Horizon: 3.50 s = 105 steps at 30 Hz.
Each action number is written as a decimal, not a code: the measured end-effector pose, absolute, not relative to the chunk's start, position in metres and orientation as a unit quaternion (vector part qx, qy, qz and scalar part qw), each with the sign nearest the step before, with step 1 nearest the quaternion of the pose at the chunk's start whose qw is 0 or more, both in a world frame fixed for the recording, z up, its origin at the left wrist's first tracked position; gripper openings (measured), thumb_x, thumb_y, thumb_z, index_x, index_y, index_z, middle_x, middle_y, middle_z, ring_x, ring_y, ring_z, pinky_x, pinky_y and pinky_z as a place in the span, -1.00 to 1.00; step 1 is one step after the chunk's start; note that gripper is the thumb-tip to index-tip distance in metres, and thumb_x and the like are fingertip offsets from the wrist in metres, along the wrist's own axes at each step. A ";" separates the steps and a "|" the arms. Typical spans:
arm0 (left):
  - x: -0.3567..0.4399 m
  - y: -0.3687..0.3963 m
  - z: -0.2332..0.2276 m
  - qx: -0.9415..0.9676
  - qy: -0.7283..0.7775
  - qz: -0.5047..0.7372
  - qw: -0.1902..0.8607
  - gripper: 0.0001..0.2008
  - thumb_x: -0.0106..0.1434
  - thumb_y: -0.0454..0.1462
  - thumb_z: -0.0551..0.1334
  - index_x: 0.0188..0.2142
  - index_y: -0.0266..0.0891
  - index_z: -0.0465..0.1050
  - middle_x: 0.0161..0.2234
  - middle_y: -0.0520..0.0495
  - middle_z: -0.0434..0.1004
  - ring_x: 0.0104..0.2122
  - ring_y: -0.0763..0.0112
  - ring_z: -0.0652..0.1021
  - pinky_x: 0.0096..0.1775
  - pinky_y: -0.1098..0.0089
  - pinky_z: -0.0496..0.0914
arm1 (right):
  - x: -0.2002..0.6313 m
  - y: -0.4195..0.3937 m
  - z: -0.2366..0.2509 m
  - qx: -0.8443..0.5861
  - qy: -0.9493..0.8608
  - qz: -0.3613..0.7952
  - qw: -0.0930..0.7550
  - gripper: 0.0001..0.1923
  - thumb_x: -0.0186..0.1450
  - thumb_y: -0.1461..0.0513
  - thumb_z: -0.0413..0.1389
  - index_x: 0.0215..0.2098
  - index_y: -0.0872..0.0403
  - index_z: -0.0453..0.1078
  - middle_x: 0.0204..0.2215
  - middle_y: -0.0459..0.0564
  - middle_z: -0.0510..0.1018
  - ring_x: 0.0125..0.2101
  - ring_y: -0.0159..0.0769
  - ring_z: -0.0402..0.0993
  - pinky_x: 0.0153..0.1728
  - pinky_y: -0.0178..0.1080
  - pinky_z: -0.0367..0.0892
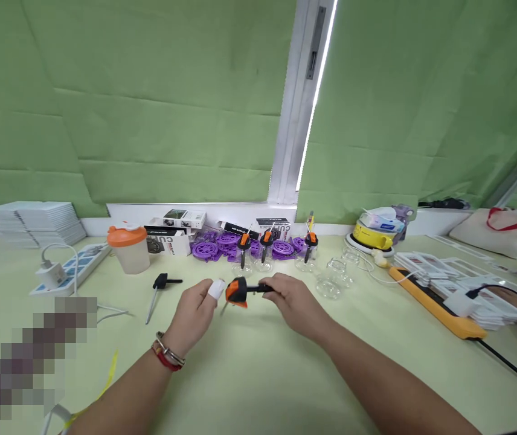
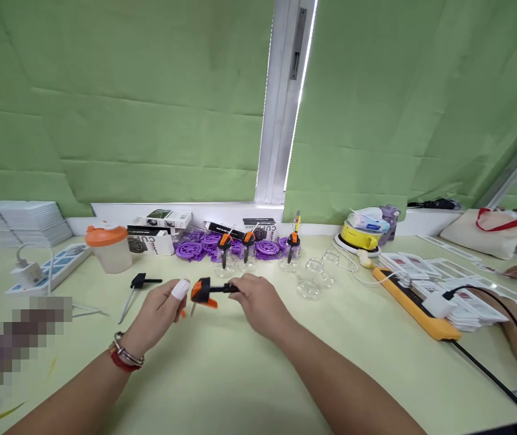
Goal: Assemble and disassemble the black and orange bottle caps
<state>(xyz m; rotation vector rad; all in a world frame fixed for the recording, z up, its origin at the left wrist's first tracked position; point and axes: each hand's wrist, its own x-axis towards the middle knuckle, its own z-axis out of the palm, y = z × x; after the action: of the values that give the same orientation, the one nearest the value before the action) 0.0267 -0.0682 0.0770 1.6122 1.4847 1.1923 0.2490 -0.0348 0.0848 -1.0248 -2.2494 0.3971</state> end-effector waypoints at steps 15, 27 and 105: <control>0.048 -0.045 0.022 0.563 0.541 0.332 0.530 -0.70 0.01 -0.08 0.27 -0.39 -0.29 0.45 -0.57 0.07 0.37 -0.60 0.47 0.38 -0.45 0.41 0.33 | 0.252 -0.009 -0.002 -0.478 -0.708 0.405 0.325 -0.91 0.09 0.27 0.18 -0.40 0.09 0.40 -0.40 -0.06 0.49 -0.33 -0.28 0.38 -0.24 -0.22 0.24; 0.054 -0.041 0.011 0.621 0.624 0.300 0.368 -0.65 0.08 -0.01 0.13 -0.54 -0.26 0.37 -0.64 0.14 0.07 -0.58 0.47 0.14 -0.50 0.43 0.06 | 0.236 0.004 -0.014 -0.497 -0.658 0.426 0.373 -0.77 -0.02 0.34 0.26 -0.36 0.10 0.39 -0.43 -0.09 0.46 -0.36 -0.30 0.39 -0.25 -0.22 0.30; 0.050 -0.046 0.022 0.518 0.636 0.341 0.459 -0.48 0.01 -0.04 0.26 -0.09 -0.25 0.26 -0.45 0.05 0.34 -0.55 0.46 0.36 -0.50 0.39 0.31 | 0.270 0.003 -0.002 -0.556 -0.689 0.340 0.317 -0.89 0.00 0.27 0.24 -0.46 0.08 0.43 -0.45 -0.09 0.51 -0.40 -0.31 0.41 -0.36 -0.28 0.28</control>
<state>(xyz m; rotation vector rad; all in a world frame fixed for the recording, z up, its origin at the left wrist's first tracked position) 0.0501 -0.0459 0.0223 1.2748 1.5652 0.8407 0.2696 0.0035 -0.0016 -1.4635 -1.8119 0.8958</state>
